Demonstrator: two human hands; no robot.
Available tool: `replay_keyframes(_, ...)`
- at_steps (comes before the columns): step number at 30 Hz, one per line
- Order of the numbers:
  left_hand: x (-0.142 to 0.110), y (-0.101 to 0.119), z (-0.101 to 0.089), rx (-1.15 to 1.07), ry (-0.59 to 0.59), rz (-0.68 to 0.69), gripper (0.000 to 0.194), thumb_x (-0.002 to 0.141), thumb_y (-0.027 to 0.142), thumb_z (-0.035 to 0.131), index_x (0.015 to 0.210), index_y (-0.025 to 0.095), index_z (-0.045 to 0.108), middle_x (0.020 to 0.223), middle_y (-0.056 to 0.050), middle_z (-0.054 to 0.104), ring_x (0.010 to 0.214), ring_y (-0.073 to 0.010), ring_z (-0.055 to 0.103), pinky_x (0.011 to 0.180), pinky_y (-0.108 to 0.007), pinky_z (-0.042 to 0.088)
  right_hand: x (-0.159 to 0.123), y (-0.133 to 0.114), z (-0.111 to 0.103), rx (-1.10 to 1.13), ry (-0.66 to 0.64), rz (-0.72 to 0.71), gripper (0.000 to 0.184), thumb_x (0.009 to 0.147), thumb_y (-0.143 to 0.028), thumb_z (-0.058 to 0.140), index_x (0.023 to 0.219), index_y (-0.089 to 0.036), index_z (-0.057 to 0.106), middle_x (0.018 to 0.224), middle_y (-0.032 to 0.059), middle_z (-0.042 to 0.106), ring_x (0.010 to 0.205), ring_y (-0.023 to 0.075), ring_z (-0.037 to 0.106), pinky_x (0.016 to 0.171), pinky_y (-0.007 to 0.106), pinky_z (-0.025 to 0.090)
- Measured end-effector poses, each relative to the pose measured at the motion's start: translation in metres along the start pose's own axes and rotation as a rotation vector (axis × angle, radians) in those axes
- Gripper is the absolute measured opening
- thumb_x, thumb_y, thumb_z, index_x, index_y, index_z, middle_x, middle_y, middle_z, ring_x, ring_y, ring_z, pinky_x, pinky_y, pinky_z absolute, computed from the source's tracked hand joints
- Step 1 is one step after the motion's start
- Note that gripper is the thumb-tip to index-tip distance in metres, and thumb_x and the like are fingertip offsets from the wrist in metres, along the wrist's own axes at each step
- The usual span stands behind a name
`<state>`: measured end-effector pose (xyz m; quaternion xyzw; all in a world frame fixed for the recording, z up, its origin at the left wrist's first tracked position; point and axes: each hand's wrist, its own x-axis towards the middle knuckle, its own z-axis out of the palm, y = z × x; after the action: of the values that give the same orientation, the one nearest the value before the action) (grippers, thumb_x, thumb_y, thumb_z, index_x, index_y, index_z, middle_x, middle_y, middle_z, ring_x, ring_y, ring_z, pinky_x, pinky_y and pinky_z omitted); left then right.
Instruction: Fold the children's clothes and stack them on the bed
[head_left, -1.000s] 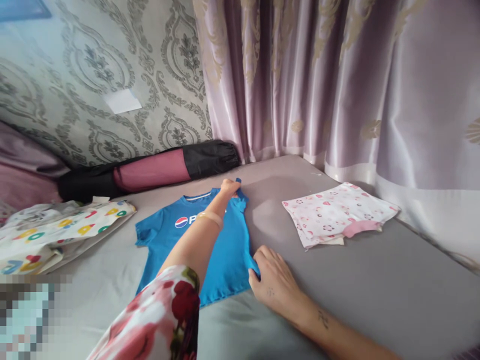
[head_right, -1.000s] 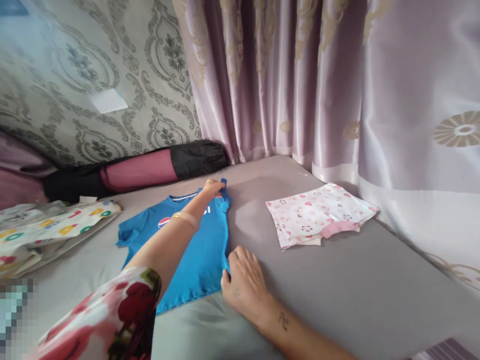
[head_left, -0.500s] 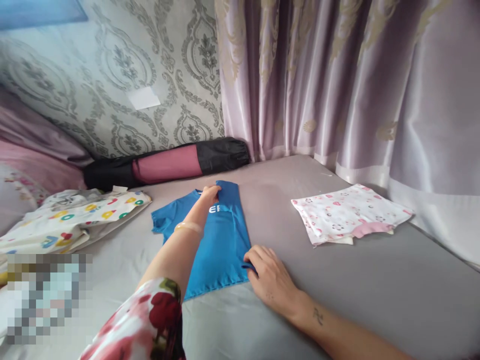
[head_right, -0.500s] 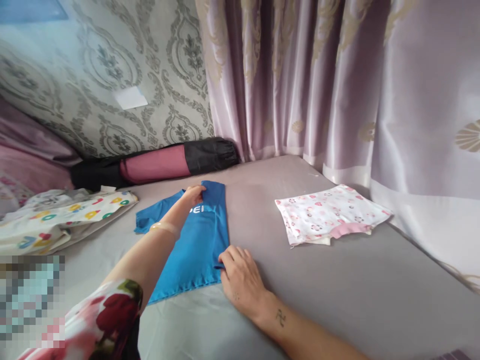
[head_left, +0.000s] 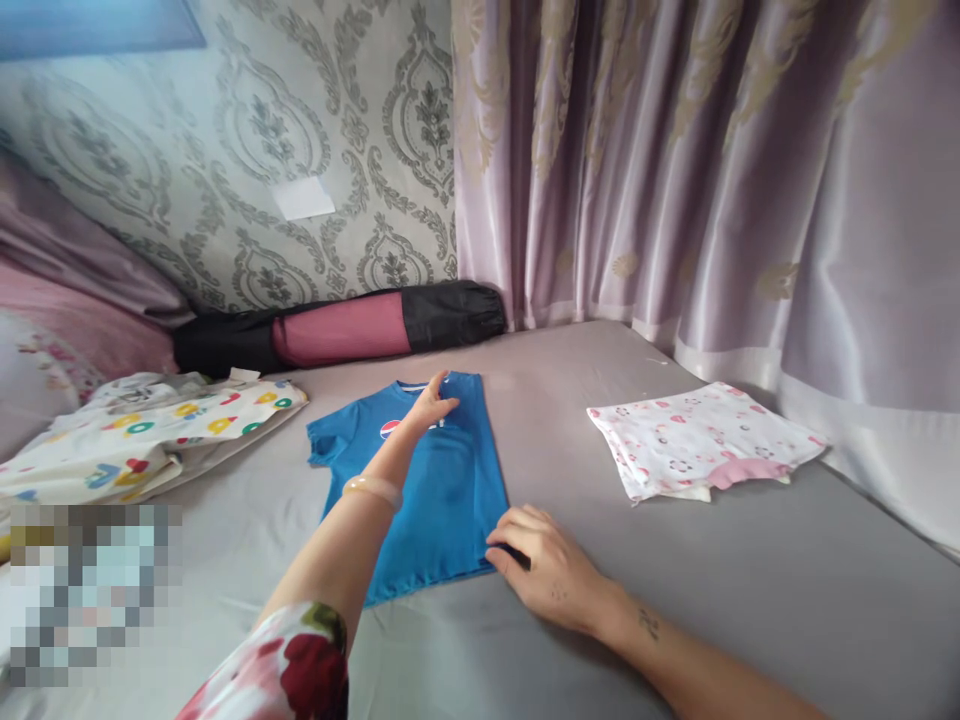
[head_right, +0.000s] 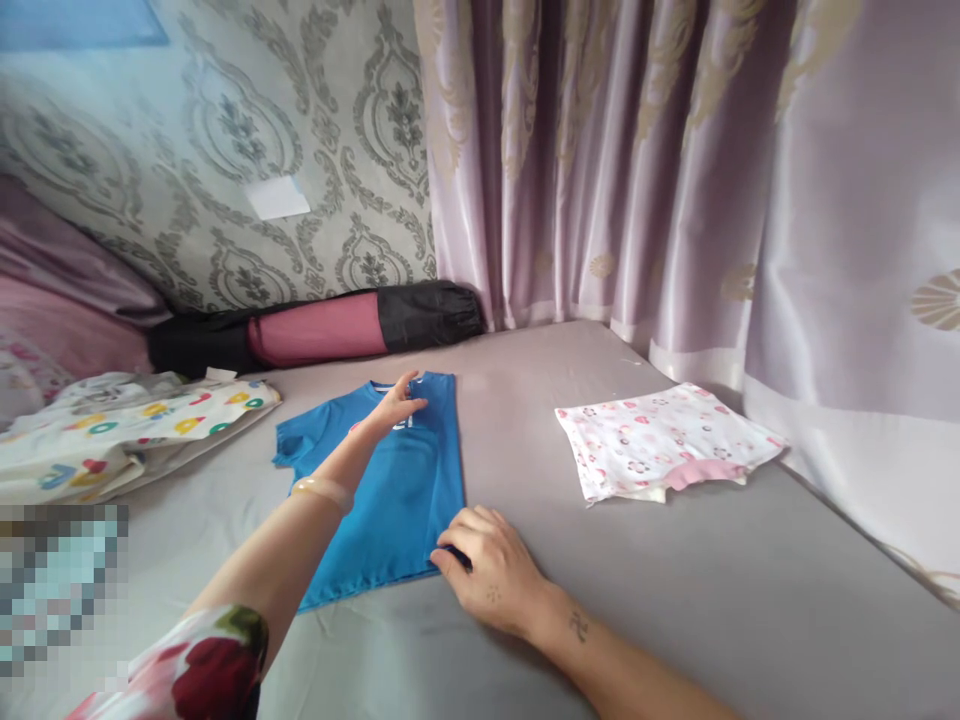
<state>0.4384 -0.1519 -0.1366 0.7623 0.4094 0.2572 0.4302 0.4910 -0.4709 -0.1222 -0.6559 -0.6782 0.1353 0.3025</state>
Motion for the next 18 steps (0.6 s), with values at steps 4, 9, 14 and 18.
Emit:
replay_keyframes(4,-0.014,-0.008,-0.001,0.198,-0.057,0.116,0.058,0.072,0.024,0.069,0.128,0.019,0.058,0.114,-0.009,0.065,0.102,-0.022,0.06,0.092,-0.032,0.047,0.018,0.005,-0.017,0.092,-0.154,-0.015,0.023,0.095,-0.025,0.049,0.091,-0.023,0.072,0.092,0.0002,0.07,0.087,0.0139,0.062,0.083,0.024,0.044)
replay_keyframes(9,-0.027,-0.017,0.006,0.318,0.037,0.137,0.048,0.083,0.033,0.061,0.129,0.019,0.058,0.12,-0.011,0.065,0.105,-0.0242,0.06,0.095,-0.038,0.046,0.089,0.027,-0.028,0.01,-0.119,0.044,0.034,0.098,-0.024,0.037,0.101,-0.021,0.071,0.1,0.003,0.072,0.094,0.016,0.064,0.086,0.025,0.044)
replay_keyframes(14,-0.029,-0.023,0.016,0.342,0.142,0.215,0.032,0.087,0.03,0.057,0.116,0.02,0.066,0.115,-0.008,0.068,0.109,-0.0231,0.06,0.103,-0.038,0.041,0.17,0.068,-0.008,-0.259,0.001,0.219,0.042,0.097,-0.02,0.034,0.133,-0.016,0.056,0.141,0.0094,0.052,0.129,0.0204,0.046,0.107,0.033,0.032)
replay_keyframes(18,-0.026,-0.03,0.021,0.315,0.214,0.245,0.03,0.086,0.026,0.057,0.112,0.017,0.067,0.114,-0.011,0.068,0.112,-0.0246,0.059,0.105,-0.04,0.04,0.209,0.088,0.01,-0.346,-0.061,0.279,0.05,0.098,-0.022,0.029,0.146,-0.013,0.038,0.156,0.0108,0.031,0.144,0.024,0.022,0.114,0.045,0.02)
